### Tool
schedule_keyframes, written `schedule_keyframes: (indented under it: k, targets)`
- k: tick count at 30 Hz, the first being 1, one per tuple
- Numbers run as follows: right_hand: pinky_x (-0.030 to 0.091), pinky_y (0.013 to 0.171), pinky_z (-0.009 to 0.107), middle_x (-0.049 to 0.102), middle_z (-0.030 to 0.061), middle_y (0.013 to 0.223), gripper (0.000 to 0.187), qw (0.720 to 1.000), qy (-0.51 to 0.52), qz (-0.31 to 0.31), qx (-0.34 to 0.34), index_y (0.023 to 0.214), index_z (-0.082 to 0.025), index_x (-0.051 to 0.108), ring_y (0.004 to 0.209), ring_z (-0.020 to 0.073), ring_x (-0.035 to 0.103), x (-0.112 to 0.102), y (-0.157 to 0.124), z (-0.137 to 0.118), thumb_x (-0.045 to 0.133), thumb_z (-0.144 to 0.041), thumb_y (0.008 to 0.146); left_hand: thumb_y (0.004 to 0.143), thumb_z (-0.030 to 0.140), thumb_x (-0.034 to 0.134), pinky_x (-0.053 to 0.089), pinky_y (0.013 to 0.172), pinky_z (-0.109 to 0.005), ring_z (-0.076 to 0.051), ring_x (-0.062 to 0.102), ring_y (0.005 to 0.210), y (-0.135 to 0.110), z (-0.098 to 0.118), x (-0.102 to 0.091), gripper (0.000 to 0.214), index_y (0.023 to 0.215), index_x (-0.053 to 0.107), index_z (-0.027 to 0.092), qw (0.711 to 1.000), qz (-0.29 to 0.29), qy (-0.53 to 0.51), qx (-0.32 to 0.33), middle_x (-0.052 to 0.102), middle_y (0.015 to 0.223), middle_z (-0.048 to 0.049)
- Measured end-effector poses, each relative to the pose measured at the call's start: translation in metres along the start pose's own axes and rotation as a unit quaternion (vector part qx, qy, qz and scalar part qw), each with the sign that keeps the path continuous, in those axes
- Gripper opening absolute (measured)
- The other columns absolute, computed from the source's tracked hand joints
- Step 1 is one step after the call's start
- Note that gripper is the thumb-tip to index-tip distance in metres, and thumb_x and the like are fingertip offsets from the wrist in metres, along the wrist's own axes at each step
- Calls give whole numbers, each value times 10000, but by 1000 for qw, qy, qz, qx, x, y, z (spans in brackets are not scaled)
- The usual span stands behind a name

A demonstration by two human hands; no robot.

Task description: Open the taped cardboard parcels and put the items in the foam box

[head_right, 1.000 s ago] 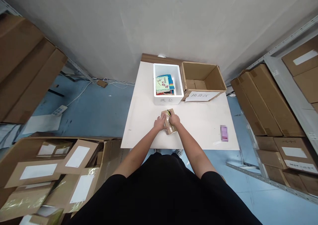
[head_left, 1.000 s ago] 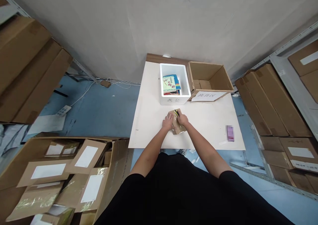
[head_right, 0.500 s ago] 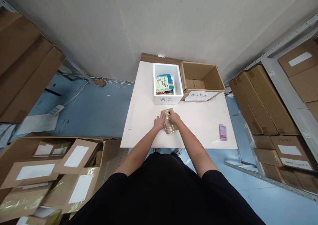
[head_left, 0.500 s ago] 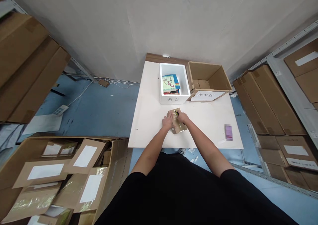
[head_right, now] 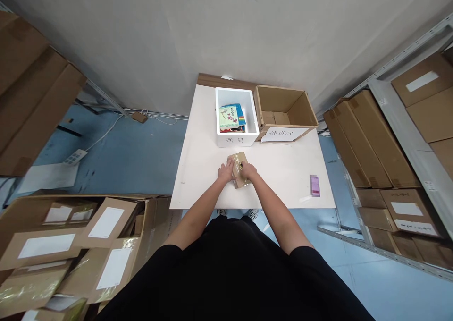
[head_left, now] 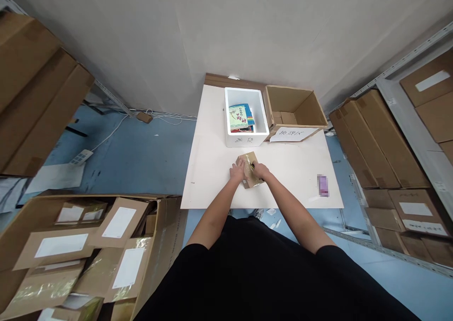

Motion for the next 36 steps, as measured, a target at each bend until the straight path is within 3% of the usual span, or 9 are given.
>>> schedule_keyframes:
  k: [9, 12, 18, 22, 25, 28, 33, 36]
  targets:
    - [575, 541, 398, 709, 74, 806, 452, 992, 121, 15, 15, 1070, -235, 680, 528, 252, 691, 23, -16, 38, 897, -430, 725, 631, 601, 935, 451, 1110, -596, -504, 311, 1471, -2, -1, -1, 1348, 1722, 169, 400, 1000, 13, -3, -1, -24, 1834, 12]
    - [583, 568, 387, 724, 77, 818, 394, 990, 140, 13, 21, 1069, -256, 691, 565, 242, 696, 36, -28, 53, 861, -426, 757, 626, 623, 929, 434, 1121, -603, -502, 302, 1476, -2, 0, 0, 1348, 1716, 167, 408, 1000, 19, -9, -3, -23, 1834, 18]
    - [600, 646, 415, 739, 113, 888, 370, 999, 53, 7, 11, 1146, -257, 692, 667, 285, 742, 60, -53, 78, 805, -291, 795, 641, 645, 916, 418, 1132, -610, -499, 309, 1459, -6, 5, -2, 1341, 1717, 151, 415, 999, 15, 34, -13, -42, 1832, 43]
    - [602, 627, 408, 731, 112, 834, 277, 989, 137, 13, 45, 1069, -222, 717, 598, 260, 716, 65, -73, 119, 797, -335, 829, 673, 650, 904, 453, 1104, -575, -480, 355, 1427, -13, 10, -8, 1327, 1726, 136, 402, 998, 16, 58, -15, -11, 1834, 16]
    - [612, 680, 383, 764, 114, 933, 436, 985, 160, 41, 59, 1336, -221, 642, 609, 226, 720, 64, -79, 146, 711, -381, 936, 737, 703, 842, 433, 1132, -569, -456, 365, 1444, -21, 20, -5, 1234, 1725, 163, 410, 995, 30, 91, -11, 21, 1832, -33]
    - [615, 740, 343, 763, 144, 1192, 671, 974, 175, 116, 86, 1597, -240, 389, 713, 212, 760, 65, -69, 151, 603, -498, 1016, 799, 755, 759, 417, 1153, -557, -451, 326, 1504, -34, 38, 9, 1173, 1734, 196, 323, 991, 45, 123, -22, 90, 1812, -141]
    - [621, 806, 342, 741, 146, 1288, 896, 951, 230, 152, 140, 1648, -215, 268, 935, 254, 788, 67, -25, 133, 653, -623, 950, 928, 764, 584, 448, 1127, -519, -461, 334, 1518, -56, 63, 36, 1080, 1737, 201, 159, 987, 75, 133, -51, 212, 1745, -272]
    - [609, 885, 369, 720, 168, 1343, 1008, 940, 252, 186, 139, 1653, -216, 291, 1083, 305, 764, 57, -1, 128, 784, -590, 858, 967, 727, 546, 455, 1111, -532, -464, 376, 1481, -59, 64, 37, 990, 1714, 285, 133, 982, 89, 149, -73, 371, 1658, -287]
Point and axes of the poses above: each hand's wrist, its own y-axis towards the middle knuckle, its own x-axis out of the palm, z = x × y, the point moved 1 cm from there along y, towards the middle knuckle
